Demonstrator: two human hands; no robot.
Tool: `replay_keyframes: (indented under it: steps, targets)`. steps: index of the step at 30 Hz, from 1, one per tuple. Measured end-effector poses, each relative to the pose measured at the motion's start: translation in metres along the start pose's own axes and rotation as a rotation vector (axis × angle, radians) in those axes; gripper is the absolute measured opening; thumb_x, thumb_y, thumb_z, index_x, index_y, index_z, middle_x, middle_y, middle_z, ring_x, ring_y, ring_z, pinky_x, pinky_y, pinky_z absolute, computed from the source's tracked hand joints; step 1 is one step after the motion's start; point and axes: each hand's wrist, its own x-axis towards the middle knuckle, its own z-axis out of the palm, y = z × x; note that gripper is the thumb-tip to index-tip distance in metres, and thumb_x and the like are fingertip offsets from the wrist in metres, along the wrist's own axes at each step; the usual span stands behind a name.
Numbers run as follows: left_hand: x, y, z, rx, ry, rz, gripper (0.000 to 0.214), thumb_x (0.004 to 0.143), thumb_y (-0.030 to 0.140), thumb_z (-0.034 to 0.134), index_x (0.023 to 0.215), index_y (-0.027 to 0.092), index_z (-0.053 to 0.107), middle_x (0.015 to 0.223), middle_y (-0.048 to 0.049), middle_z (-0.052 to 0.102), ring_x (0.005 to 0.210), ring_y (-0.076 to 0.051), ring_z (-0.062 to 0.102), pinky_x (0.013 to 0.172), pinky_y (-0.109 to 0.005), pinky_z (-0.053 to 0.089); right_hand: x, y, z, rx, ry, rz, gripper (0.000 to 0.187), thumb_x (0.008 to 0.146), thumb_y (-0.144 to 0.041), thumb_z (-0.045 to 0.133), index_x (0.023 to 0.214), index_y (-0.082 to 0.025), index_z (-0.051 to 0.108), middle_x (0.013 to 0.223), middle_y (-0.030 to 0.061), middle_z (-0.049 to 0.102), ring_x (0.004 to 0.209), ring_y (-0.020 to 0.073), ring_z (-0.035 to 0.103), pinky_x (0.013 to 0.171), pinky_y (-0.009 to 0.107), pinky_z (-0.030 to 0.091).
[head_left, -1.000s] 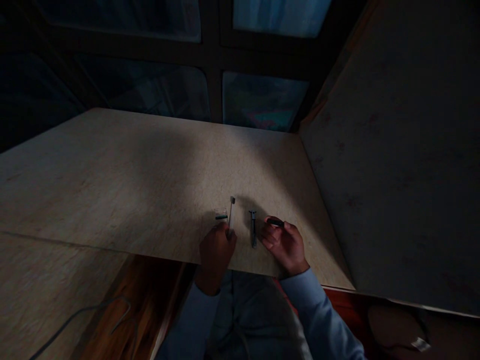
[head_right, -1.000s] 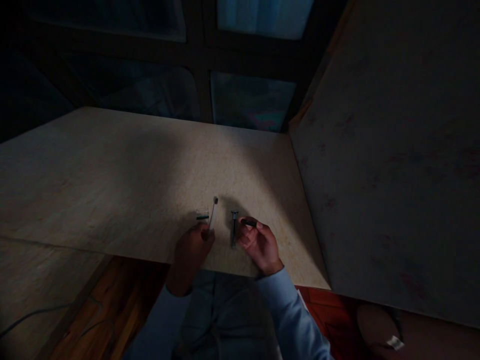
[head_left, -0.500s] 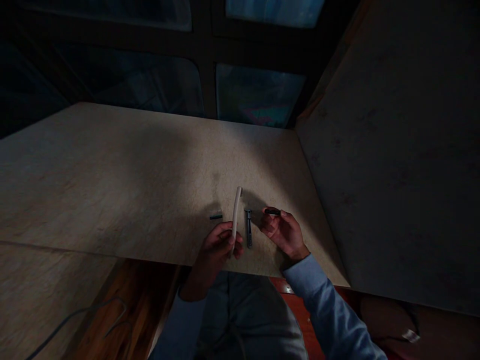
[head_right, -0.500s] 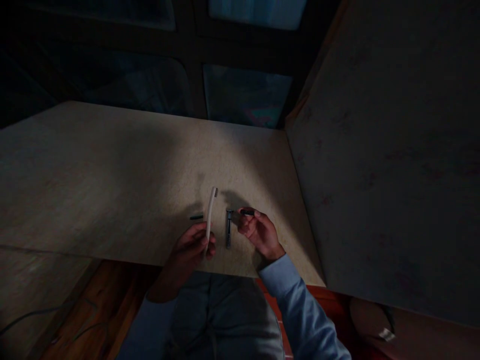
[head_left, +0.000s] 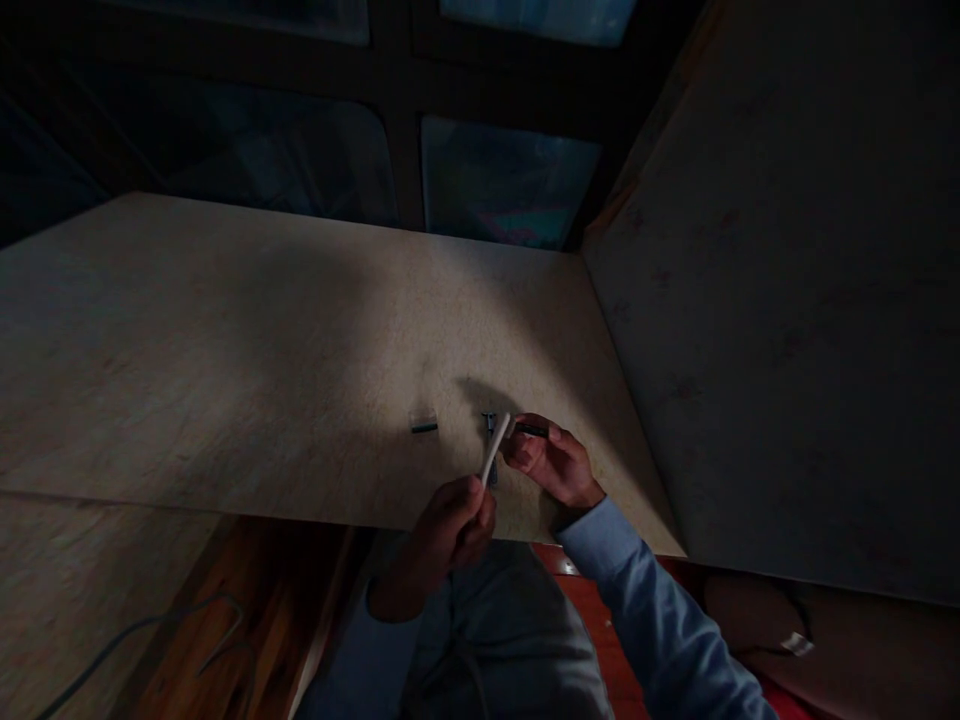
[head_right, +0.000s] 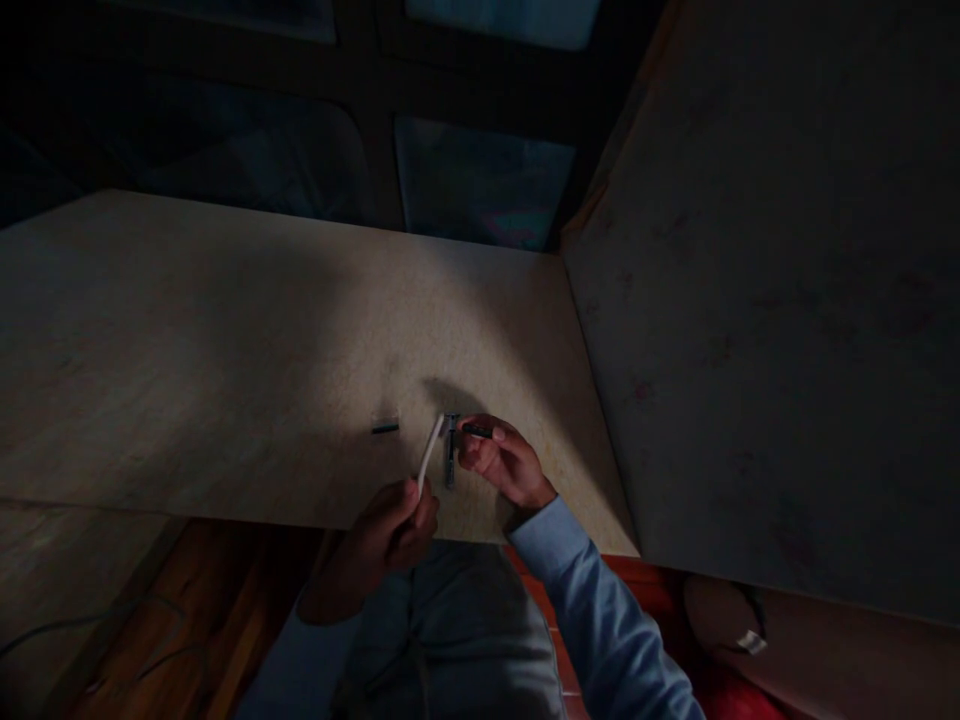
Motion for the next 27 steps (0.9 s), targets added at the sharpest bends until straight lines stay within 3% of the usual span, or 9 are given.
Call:
replay_keyframes:
  steps: [4, 8, 13, 20, 27]
  targets:
    - [0.002, -0.007, 0.013, 0.076, 0.088, 0.022, 0.053, 0.082, 0.063, 0.06, 0.085, 0.012, 0.046, 0.053, 0.0058, 0.032, 0.039, -0.003, 0.024, 0.038, -0.017, 0.02, -0.001, 0.002, 0.0, 0.024, -0.046, -0.017, 0.037, 0.065, -0.042, 0.078, 0.094, -0.018, 0.074, 0.072, 0.0041, 0.054, 0.061, 0.0111, 0.045, 0.06, 0.025, 0.039]
    - [0.009, -0.015, 0.012, 0.075, 0.115, -0.053, 0.06, 0.076, 0.069, 0.063, 0.08, 0.013, 0.043, 0.05, 0.007, 0.027, 0.039, -0.002, 0.02, 0.037, -0.017, 0.017, 0.0, 0.003, 0.001, 0.026, -0.042, -0.042, 0.037, 0.064, -0.039, 0.081, 0.094, -0.019, 0.075, 0.076, 0.0041, 0.06, 0.061, 0.0109, 0.05, 0.059, 0.024, 0.042]
    - [0.015, -0.022, 0.011, 0.067, 0.164, -0.099, 0.068, 0.065, 0.075, 0.066, 0.074, 0.014, 0.039, 0.048, 0.0081, 0.022, 0.038, -0.002, 0.017, 0.036, -0.016, 0.013, 0.001, 0.005, -0.001, 0.023, -0.136, -0.107, 0.034, 0.071, -0.036, 0.078, 0.1, -0.018, 0.075, 0.09, 0.0071, 0.066, 0.064, 0.0099, 0.055, 0.06, 0.022, 0.047]
    - [0.019, -0.033, 0.013, 0.044, 0.116, -0.087, 0.067, 0.069, 0.075, 0.063, 0.07, 0.014, 0.037, 0.047, 0.0079, 0.021, 0.037, -0.001, 0.015, 0.035, -0.016, 0.012, 0.0, 0.008, -0.004, -0.009, -0.125, -0.142, 0.031, 0.077, -0.033, 0.074, 0.104, -0.017, 0.074, 0.104, 0.0074, 0.067, 0.083, 0.0138, 0.063, 0.074, 0.026, 0.053]
    - [0.014, -0.032, 0.014, 0.15, 0.118, -0.068, 0.064, 0.075, 0.075, 0.057, 0.075, 0.014, 0.04, 0.049, 0.0069, 0.024, 0.039, -0.002, 0.018, 0.036, -0.016, 0.014, -0.001, 0.008, -0.007, -0.021, -0.12, -0.115, 0.034, 0.075, -0.035, 0.075, 0.103, -0.015, 0.074, 0.1, 0.0091, 0.067, 0.079, 0.0133, 0.061, 0.074, 0.026, 0.052]
